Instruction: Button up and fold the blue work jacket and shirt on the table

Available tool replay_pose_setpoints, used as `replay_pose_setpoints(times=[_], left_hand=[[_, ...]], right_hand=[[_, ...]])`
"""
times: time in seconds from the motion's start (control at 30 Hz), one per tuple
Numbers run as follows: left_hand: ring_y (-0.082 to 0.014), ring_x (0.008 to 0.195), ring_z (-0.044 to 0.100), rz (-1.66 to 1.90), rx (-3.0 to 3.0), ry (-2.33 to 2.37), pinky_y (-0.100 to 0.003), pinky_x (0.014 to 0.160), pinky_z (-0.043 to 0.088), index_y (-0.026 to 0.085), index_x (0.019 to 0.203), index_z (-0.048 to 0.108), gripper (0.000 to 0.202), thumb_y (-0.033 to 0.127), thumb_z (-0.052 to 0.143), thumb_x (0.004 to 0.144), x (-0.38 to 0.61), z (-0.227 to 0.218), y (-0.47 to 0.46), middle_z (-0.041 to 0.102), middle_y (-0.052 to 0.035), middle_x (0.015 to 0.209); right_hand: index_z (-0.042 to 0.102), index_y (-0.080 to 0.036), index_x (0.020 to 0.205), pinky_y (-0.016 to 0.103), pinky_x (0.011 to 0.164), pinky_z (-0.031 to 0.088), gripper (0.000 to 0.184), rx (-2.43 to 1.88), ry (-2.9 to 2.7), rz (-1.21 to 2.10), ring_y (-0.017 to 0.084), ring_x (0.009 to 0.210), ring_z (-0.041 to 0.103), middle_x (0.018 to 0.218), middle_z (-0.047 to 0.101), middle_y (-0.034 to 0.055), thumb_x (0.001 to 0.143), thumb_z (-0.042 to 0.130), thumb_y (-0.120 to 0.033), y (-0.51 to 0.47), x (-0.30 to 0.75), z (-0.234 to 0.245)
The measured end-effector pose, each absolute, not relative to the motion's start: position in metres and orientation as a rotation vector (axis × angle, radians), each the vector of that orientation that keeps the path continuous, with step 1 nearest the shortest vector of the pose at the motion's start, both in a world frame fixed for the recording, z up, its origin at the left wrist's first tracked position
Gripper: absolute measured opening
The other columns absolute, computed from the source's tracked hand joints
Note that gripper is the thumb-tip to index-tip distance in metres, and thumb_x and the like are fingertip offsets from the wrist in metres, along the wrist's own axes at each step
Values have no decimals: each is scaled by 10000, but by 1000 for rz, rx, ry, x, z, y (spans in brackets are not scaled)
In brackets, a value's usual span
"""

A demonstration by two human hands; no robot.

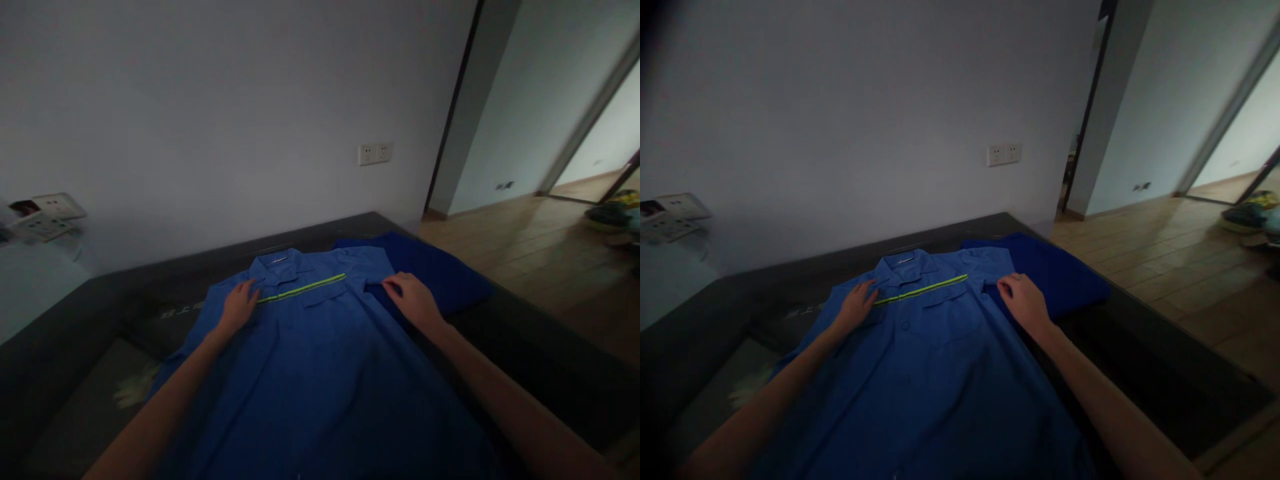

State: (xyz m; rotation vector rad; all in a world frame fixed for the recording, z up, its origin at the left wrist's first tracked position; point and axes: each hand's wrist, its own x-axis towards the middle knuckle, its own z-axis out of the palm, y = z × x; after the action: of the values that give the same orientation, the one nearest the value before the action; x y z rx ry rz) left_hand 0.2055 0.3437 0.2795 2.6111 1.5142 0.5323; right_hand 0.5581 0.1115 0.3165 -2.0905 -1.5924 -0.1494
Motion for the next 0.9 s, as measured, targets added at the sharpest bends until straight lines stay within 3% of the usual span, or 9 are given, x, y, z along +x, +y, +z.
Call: replay_pose_setpoints(times=[0.07,0.13,0.3,0.43,0.57,0.73,0.9], left_hand=[[-198,1155,550,531,2672,1249,-337,1039,402,156,1166,605,343,246,393,911,265,298,338,626,-94,1197],[-160,1137,558,505,2713,1010,-269,1037,392,181,1110,634,294,224,443,890,333,310,331,639,-48,1183],[-156,1069,596,434,2701,823,-238,969,427,203,1071,653,271,217,472,870,489,317,315,667,-39,1127],[-225,1054,612,358,2633,968,-313,918,463,149,1115,612,314,287,467,874,565,303,307,653,-128,1116],[-355,1099,576,305,2540,1224,-443,863,480,97,1236,494,569,469,550,809,601,284,298,559,-237,1211],[-363,1138,553,271,2508,1304,-445,902,451,80,1235,474,561,302,642,748,620,272,299,527,-269,1223],[-324,1078,602,310,2472,1220,-421,885,463,115,1157,539,416,183,602,751,615,272,316,613,-229,1124]], right_hand=[[677,-175,900,300,774,446,240,-2274,-1478,-184,210,910,611,937,683,69,913,477,-308,114,581,315],[670,-178,894,297,717,443,292,-2423,-1404,-144,218,871,634,918,689,75,925,451,-368,117,595,314],[663,-153,917,315,676,449,465,-2701,-1305,61,252,863,662,932,690,142,938,360,-505,129,596,309],[657,-123,958,334,733,459,528,-2757,-1272,63,273,928,655,964,683,179,937,327,-535,137,593,301],[655,-113,971,349,760,461,539,-2763,-1256,133,280,956,649,988,680,187,924,347,-552,143,598,295],[637,-147,938,332,742,449,360,-2699,-1284,254,260,959,645,1006,680,147,873,503,-475,147,606,292],[592,-196,873,266,630,403,210,-2585,-1279,323,198,849,652,922,688,63,853,510,-389,148,611,297]])
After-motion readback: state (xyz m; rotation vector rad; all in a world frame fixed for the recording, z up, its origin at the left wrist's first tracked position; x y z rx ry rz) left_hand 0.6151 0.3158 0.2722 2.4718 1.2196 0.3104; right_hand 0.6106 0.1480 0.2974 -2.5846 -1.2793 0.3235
